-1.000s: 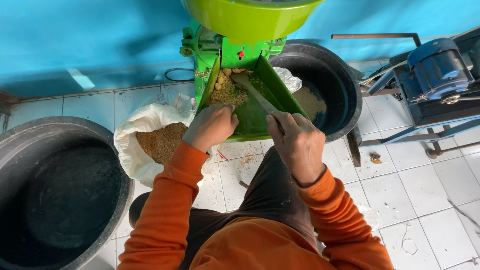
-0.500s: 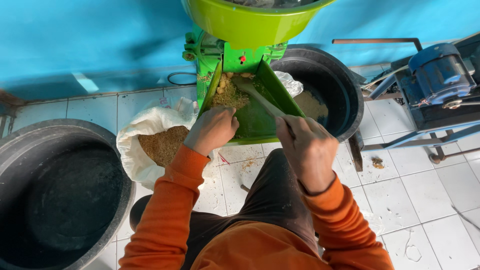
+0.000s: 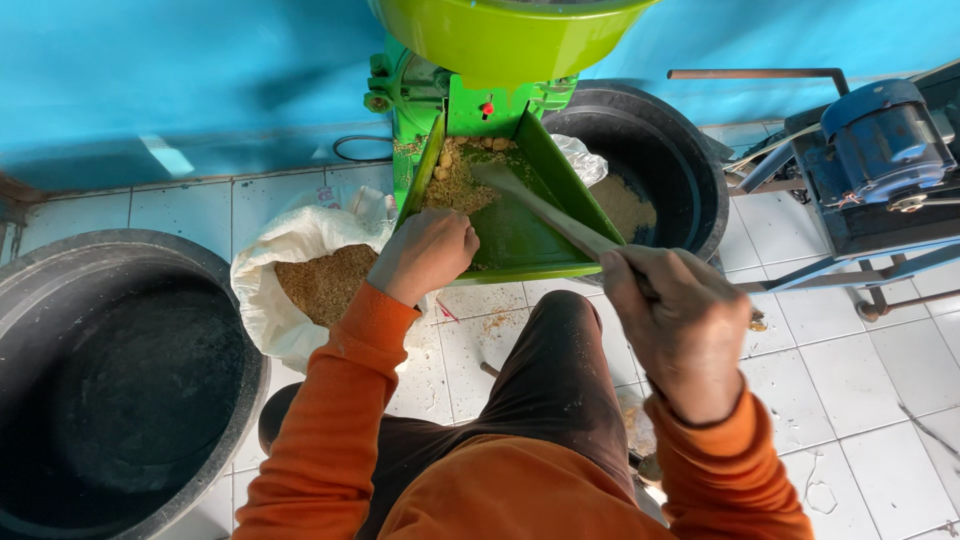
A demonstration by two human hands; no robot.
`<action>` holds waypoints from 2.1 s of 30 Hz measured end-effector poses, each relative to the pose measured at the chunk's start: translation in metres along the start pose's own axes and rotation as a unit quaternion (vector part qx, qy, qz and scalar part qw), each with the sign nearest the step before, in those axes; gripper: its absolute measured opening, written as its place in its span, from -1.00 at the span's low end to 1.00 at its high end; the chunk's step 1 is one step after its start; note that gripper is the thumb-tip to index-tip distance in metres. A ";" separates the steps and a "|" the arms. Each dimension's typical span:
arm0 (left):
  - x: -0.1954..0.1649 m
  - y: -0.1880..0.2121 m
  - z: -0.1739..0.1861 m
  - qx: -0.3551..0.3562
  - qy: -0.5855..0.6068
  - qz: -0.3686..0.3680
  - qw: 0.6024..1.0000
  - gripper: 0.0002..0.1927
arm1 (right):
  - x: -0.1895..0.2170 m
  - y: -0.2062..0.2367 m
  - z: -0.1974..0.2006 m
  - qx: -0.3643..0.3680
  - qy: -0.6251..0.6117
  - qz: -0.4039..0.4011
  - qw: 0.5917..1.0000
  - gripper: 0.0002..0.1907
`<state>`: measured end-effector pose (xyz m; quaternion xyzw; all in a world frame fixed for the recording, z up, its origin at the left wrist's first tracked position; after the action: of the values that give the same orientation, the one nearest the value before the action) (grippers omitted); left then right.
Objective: The person sits on the floor in front of a green electric grinding machine and uses a wooden scoop to push whole nuts from the discharge tray back into the machine's hopper, repeating as the machine grinds them. Ground powder collects in a cloth sack, and the person later scoops whole nuts into a plastic bag and handles the ground powder.
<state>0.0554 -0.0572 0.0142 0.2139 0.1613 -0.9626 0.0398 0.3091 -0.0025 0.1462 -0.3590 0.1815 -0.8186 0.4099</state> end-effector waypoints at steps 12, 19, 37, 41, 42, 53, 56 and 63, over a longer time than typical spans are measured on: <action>0.003 -0.001 -0.005 0.027 -0.016 0.010 0.999 -0.58 | 0.032 -0.014 -0.025 -0.007 -0.004 0.028 1.000 -0.89; 0.002 0.000 -0.003 -0.012 -0.010 0.000 1.000 -0.57 | 0.035 -0.014 -0.044 -0.020 0.041 0.034 0.998 -0.89; -0.001 0.001 0.002 -0.026 -0.005 -0.007 1.000 -0.65 | 0.024 -0.012 -0.051 -0.038 0.033 0.012 0.999 -0.89; 0.001 -0.001 0.000 0.014 -0.008 0.009 1.000 -0.61 | 0.027 -0.017 -0.047 -0.035 0.025 0.020 0.999 -0.90; 0.001 0.000 -0.002 0.026 -0.004 0.012 1.000 -0.59 | 0.028 -0.018 -0.050 -0.026 0.030 0.023 0.999 -0.89; 0.003 0.000 -0.001 -0.020 0.009 -0.005 1.000 -0.65 | 0.026 -0.013 -0.068 -0.032 0.059 0.027 0.997 -0.87; 0.001 0.001 0.000 -0.023 0.014 -0.006 1.000 -0.69 | 0.020 -0.017 -0.073 -0.037 0.071 0.022 0.997 -0.86; -0.004 0.004 0.005 -0.044 -0.004 -0.032 0.999 -0.65 | 0.007 -0.012 0.001 0.005 -0.016 -0.006 1.000 -0.91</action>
<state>0.0581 -0.0623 0.0190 0.2032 0.2105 -0.9560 0.0193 0.3009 -0.0012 0.1567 -0.3713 0.1683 -0.8162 0.4094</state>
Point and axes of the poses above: each hand's wrist, its own y-axis away from the middle knuckle, its own z-axis out of the back of the hand, x = y × z, the point moved 5 cm from there along -y, towards the middle knuckle, and after that the axes turned 13 degrees about -z, right-handed, at the moved point
